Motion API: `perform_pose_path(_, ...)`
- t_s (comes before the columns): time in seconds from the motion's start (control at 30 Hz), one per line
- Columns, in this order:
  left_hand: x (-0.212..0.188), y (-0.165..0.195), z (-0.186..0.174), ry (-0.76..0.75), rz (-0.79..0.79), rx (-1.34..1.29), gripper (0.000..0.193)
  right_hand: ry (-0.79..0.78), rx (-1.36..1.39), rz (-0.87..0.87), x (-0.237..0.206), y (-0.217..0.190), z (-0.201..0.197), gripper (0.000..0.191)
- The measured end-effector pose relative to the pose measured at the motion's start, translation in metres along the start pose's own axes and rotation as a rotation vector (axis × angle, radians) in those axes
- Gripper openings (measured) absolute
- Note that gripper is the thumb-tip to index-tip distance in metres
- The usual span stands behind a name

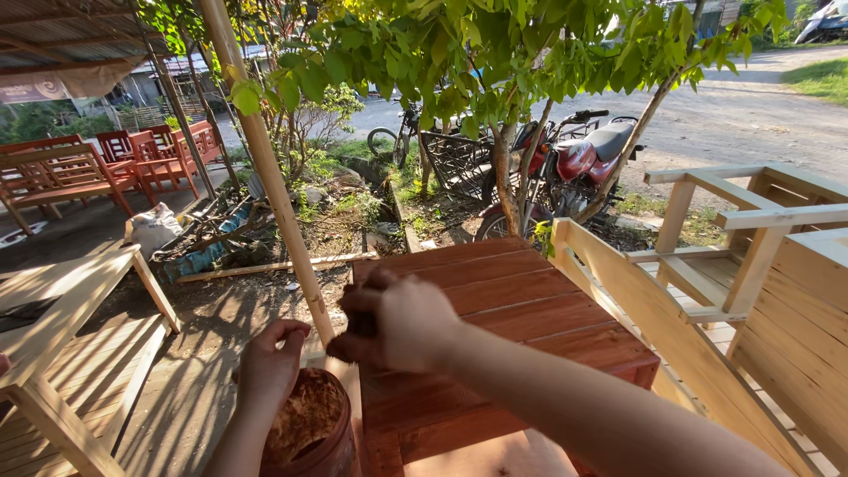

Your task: The person applies reddish-brown stain to a small wooden stool using a cloth, rubbing the stain into the legs and top surface. After finishing, the person moves the stained stool aside and positions an unstained stool in its place.

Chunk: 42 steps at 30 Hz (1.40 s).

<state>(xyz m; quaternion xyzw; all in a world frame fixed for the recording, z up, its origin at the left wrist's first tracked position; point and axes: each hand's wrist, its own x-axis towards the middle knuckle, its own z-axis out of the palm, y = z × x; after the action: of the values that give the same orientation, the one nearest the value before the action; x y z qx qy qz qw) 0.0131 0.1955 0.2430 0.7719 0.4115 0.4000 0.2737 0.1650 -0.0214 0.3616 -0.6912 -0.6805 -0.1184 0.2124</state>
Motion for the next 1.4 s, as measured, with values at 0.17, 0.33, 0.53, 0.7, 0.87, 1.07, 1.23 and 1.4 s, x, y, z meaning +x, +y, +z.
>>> perform_pose_path(0.17,-0.010,-0.014,-0.014,-0.091,-0.237,-0.130,0.022,-0.137,-0.114,-0.048,0.003,0.017,0.027,0.059)
perform_pose_path(0.33,-0.007,-0.025,-0.011,-0.029,-0.237,-0.099,0.020,-0.183,-0.117,0.164,-0.013,0.087,0.015,0.056)
perform_pose_path(0.53,0.001,-0.021,0.006,-0.001,-0.108,-0.097,0.020,-0.159,-0.196,0.460,-0.055,0.178,-0.015,0.057)
perform_pose_path(0.7,0.000,0.003,0.011,-0.055,-0.184,0.017,0.020,-0.136,-0.197,0.691,-0.084,0.235,-0.032,0.061)
perform_pose_path(0.87,-0.002,0.023,0.011,-0.052,-0.207,-0.030,0.020,-0.116,-0.269,0.798,-0.087,0.268,-0.042,0.062)
perform_pose_path(1.07,0.001,0.018,0.015,-0.010,-0.189,-0.078,0.020,0.127,-0.020,0.710,-0.027,0.304,-0.032,0.062)
perform_pose_path(1.23,-0.006,0.004,0.012,0.013,-0.146,-0.165,0.020,0.213,0.013,0.521,0.025,0.323,0.011,0.050)
perform_pose_path(1.4,-0.017,-0.008,0.000,0.034,-0.347,-0.264,0.021,0.011,-0.035,0.386,0.037,0.336,0.040,0.045)
